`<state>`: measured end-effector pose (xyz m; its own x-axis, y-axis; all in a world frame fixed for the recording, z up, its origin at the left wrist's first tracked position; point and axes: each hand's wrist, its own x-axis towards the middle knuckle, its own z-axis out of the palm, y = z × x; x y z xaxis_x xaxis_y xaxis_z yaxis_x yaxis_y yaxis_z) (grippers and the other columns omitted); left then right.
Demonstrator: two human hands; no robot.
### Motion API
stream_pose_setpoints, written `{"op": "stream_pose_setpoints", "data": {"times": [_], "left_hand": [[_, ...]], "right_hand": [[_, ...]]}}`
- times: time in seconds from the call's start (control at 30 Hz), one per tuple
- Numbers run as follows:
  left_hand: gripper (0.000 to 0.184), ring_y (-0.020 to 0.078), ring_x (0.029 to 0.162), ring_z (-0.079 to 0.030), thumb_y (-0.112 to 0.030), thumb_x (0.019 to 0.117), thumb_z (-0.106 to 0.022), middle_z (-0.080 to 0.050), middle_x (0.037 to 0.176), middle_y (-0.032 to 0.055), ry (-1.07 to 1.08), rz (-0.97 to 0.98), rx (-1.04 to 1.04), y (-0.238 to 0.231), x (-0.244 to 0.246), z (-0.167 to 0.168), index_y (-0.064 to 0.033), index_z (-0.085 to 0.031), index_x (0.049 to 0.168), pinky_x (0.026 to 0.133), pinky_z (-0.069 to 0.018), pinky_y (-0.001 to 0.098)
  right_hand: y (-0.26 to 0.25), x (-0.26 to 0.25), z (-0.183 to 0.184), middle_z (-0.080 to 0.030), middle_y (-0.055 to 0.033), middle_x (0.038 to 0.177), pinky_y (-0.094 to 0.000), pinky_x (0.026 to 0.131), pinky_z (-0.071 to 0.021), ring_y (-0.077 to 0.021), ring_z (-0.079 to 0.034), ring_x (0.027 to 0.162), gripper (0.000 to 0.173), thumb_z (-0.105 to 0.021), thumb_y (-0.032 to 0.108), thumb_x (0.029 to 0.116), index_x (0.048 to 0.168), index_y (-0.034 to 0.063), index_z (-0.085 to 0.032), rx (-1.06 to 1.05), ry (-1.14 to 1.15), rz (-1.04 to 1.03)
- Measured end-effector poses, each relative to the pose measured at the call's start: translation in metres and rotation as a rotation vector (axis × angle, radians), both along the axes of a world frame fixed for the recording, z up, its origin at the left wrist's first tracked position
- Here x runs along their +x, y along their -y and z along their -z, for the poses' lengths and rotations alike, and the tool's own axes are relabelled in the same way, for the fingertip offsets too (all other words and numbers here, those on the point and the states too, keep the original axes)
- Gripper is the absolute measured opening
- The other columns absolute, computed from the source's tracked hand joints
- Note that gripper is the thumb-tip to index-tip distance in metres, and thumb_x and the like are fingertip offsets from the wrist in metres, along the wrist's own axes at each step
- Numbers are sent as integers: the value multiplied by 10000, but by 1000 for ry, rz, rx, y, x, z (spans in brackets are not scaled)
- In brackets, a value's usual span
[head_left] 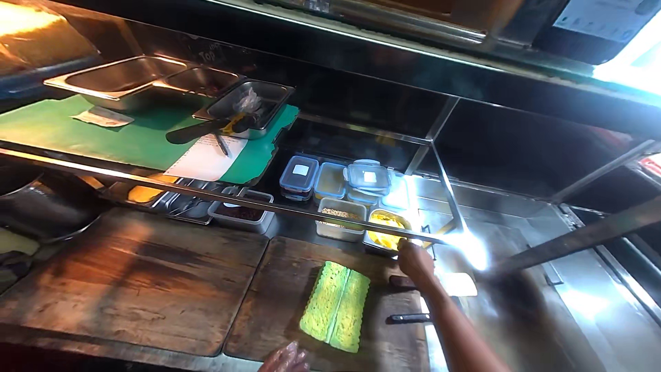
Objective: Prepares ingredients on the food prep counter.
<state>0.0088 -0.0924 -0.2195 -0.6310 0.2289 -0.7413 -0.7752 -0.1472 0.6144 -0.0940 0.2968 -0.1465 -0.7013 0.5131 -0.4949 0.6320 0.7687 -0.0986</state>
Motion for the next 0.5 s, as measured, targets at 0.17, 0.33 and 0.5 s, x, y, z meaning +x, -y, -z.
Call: {"op": "stream_pose_setpoints", "data": {"times": [0.17,0.33,0.5], "left_hand": [[407,260,995,-731,-182,1080,-483,-708,1201,185,-132,80,-98,5,-24,-6,20,-506,1433,877,-602,403],[360,229,1101,-685,-169,1035,-578,-671,1290,165,-325,90,-319,-7,-43,1,-10,-616,1355,934,-577,393],[367,160,1254,-617,-192,1021,-607,-661,1357,89,-399,188,-362,-20,-52,9,-86,-634,1371,1057,-507,365]], "right_hand": [[-41,-24,24,-667,-227,1283,-633,1058,-436,-403,-612,1232,333,-547,254,1047,1268,45,-682,-175,-61,-87],[-44,-19,22,-656,-161,1117,-419,857,-496,-234,-598,942,275,-625,102,1005,1268,24,-642,-404,-175,124],[-46,8,34,-663,-62,795,-292,507,-462,-120,-531,543,249,-564,270,1068,1182,86,-687,-626,-372,192]]}}
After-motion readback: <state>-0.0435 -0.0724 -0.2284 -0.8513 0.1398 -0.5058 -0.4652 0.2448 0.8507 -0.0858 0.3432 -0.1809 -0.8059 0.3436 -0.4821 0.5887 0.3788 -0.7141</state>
